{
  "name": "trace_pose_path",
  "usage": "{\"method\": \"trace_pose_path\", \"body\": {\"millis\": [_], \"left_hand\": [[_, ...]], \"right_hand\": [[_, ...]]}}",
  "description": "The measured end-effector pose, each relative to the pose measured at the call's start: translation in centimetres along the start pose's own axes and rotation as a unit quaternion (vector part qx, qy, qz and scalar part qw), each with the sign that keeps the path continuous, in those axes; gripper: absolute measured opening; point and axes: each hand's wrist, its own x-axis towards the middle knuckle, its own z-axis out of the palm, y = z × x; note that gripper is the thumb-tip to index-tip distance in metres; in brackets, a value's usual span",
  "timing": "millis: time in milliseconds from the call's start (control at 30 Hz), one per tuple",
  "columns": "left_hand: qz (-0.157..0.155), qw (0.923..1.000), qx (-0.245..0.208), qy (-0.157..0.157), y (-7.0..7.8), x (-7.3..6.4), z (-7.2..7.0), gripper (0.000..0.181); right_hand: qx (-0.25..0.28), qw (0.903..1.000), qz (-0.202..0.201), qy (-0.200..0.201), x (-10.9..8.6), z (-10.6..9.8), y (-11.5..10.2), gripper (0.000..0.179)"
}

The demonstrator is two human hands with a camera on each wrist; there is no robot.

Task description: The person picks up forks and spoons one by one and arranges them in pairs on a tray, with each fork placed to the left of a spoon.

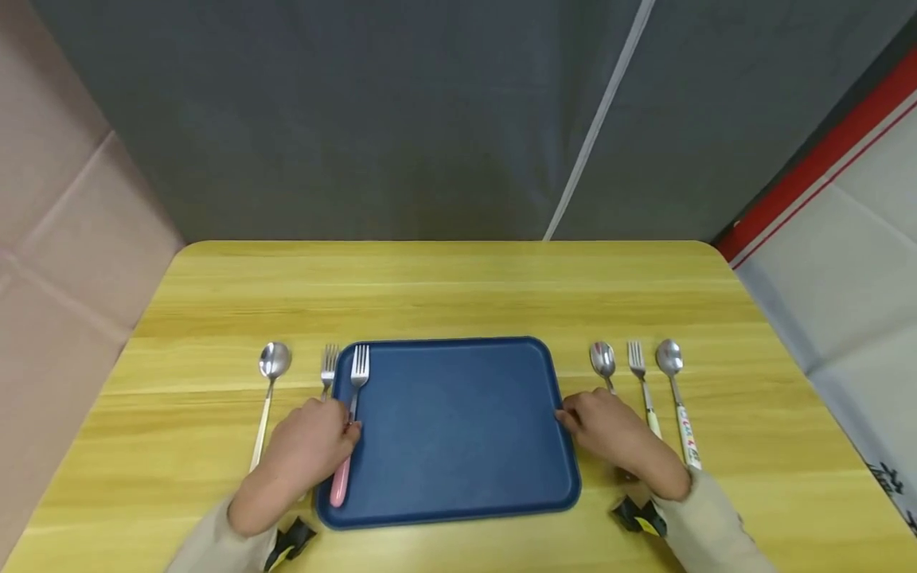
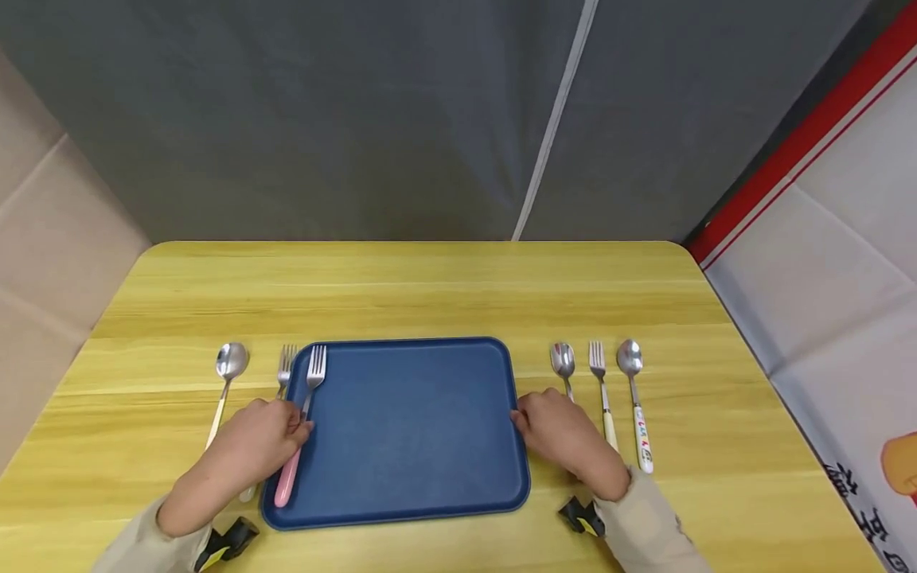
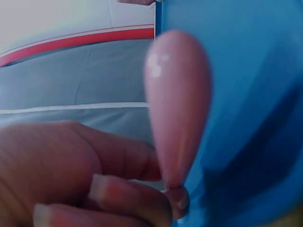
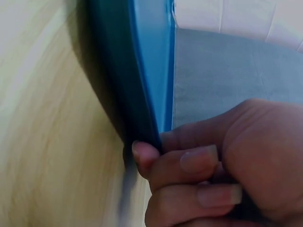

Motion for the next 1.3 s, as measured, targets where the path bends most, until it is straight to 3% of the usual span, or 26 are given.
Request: {"method": "trace_pose_path", "body": {"millis": [200,667,967,1300], "left_hand": [[0.000,0.9998,-0.005,-0.021,0.5,0.6,0.4,0.034],[-0.031,0.9982,-0.017,-0.049,-0.1,1.2,0.0,0.035],[-0.030,0.9983,-0.017,-0.047,-0.4,1.4,-0.5,0.034],[-0.030,0.9992,0.016,-0.021,0.7,2.0,-0.7,0.039]], "right_hand": [[-0.010,0.9999,0.000,0.006,-0.6,0.1,0.2,0.043],[-0.025,0.9994,-0.018,0.018,0.9,0.1,0.1,0.043],[-0.018,0.9995,-0.016,0.018,2.0,0.3,0.1,0.043],[-0.031,0.9994,0.006,0.012,1.8,-0.7,0.9,0.042]]}}
